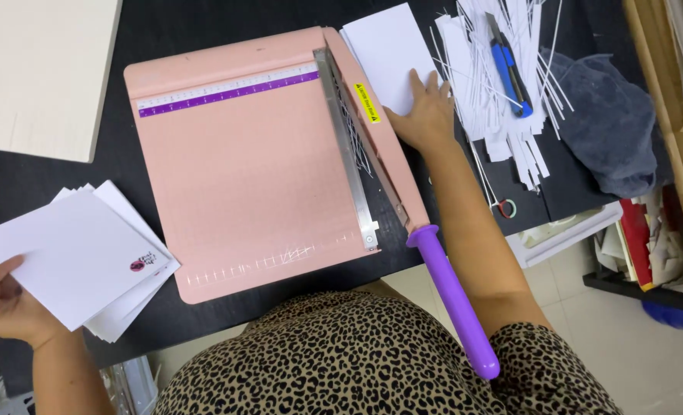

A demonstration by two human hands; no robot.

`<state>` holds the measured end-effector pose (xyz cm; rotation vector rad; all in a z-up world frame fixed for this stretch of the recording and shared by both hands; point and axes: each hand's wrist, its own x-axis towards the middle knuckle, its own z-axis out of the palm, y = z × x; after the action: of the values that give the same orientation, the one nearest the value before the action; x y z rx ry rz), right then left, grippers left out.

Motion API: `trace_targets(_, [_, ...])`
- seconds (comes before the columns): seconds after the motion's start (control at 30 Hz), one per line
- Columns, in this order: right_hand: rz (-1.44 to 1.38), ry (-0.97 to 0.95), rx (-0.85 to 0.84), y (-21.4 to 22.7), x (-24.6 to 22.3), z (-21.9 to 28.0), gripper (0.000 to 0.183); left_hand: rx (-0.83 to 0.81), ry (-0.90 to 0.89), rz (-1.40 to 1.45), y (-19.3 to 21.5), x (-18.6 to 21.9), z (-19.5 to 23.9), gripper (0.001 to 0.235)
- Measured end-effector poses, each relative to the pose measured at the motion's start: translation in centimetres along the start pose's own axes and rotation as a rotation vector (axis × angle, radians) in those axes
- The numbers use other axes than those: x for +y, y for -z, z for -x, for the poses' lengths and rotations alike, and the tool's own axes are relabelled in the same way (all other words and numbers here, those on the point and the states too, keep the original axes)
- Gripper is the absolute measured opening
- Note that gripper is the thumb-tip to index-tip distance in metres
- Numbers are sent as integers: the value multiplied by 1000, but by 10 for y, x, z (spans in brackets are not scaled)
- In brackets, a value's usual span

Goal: Cutting paper sheets using a manual guillotine paper cutter

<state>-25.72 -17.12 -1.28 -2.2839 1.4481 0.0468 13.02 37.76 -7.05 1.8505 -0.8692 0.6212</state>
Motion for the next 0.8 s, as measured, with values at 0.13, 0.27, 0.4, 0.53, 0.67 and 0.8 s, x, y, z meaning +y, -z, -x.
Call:
trace_targets(0.13, [27,-28,-29,3,-1,-4,101,39,174,-69,21,-28,16,23])
trace_targets(0.27, [7,-49,-93,18,1,-3,99,-342,-229,-362,34,-16,16,47])
trace_targets(0.4, [-22,68,-69,17,27,2,79,-452,-360,-578,40,-18,10,34])
trace_targets(0.53, [300,596,418,11,77,41,49,-444,-353,-560,39,4,-8,32])
trace_targets(0.67, [552,591,604,16,88,148,49,-218,96,-80,-21,72,-9,18])
trace_targets(0.8, [87,554,467,-25,55,228,46,-431,368,198,-106,238,15,18])
